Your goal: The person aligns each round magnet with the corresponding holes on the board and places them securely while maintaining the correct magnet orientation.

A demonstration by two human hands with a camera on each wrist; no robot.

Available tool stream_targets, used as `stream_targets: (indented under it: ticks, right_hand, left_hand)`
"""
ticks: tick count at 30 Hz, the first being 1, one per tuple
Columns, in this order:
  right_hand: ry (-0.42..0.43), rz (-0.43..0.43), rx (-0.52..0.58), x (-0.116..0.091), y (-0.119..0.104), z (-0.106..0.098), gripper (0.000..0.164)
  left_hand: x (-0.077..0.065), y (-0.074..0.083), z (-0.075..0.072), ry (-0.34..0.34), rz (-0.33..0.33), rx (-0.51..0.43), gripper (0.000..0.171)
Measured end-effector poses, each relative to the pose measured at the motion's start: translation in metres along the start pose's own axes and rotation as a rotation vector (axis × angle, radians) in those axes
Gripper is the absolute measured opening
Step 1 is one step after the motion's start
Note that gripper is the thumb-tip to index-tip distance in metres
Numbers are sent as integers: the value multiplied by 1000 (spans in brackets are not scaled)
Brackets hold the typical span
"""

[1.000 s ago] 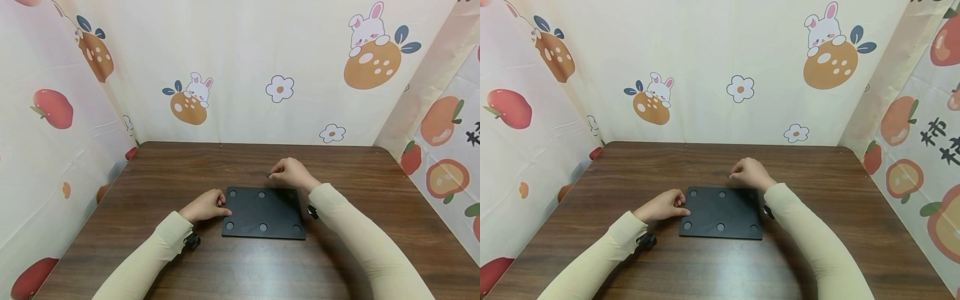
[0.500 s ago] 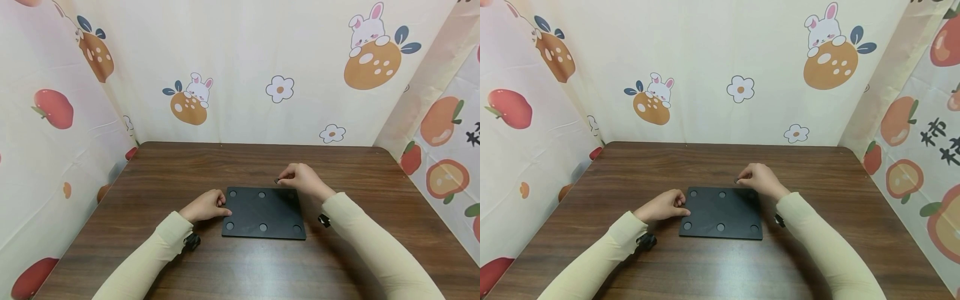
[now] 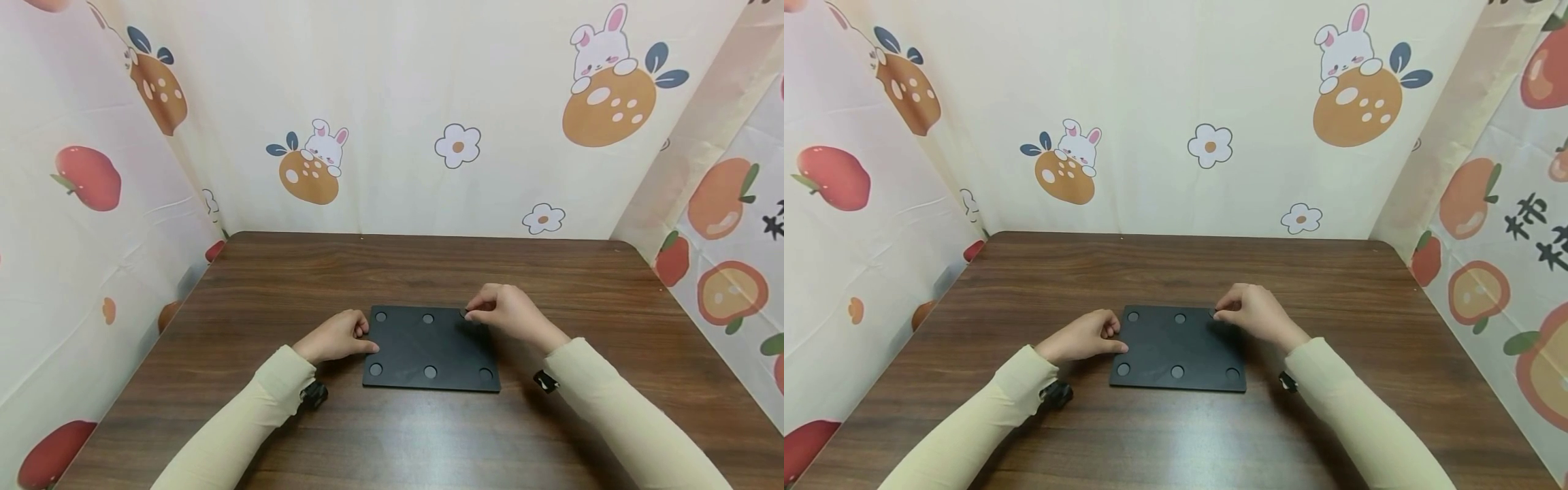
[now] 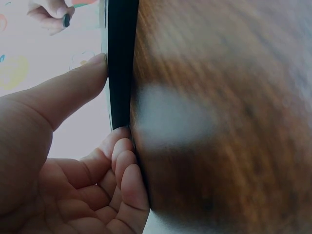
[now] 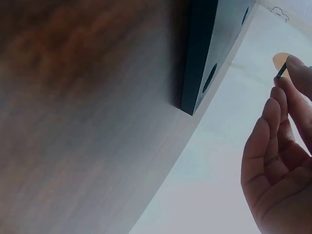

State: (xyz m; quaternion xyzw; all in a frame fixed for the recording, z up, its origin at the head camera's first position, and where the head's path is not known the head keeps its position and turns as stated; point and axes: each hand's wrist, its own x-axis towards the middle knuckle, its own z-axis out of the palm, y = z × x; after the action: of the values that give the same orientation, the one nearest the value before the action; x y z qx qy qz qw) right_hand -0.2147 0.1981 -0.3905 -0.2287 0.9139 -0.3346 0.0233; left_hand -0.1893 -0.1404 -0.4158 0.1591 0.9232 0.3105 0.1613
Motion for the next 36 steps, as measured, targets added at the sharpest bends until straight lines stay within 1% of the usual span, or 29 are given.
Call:
stream_targets:
  ticks: [6,12,16,28,36]
  right_hand:
    - [14,-17,0,-13,1,2,11]
    - [0,1,2,-25,2,1,11]
    - [-12,-2,2,-32,1,1,13]
    - [-20,-24,-102,-44,1,4,7]
    - [-66,-8,-172,-50,0,5,8]
  left_hand:
    - [1,-1,1,-1,9,0,38]
    - [0,0,1,-4,14,-8,38]
    - [0,0,1,-3,13,-14,38]
    - [1,-1,2,-7,8,-22,37]
    - [0,-1,0,-7,5,-25,37]
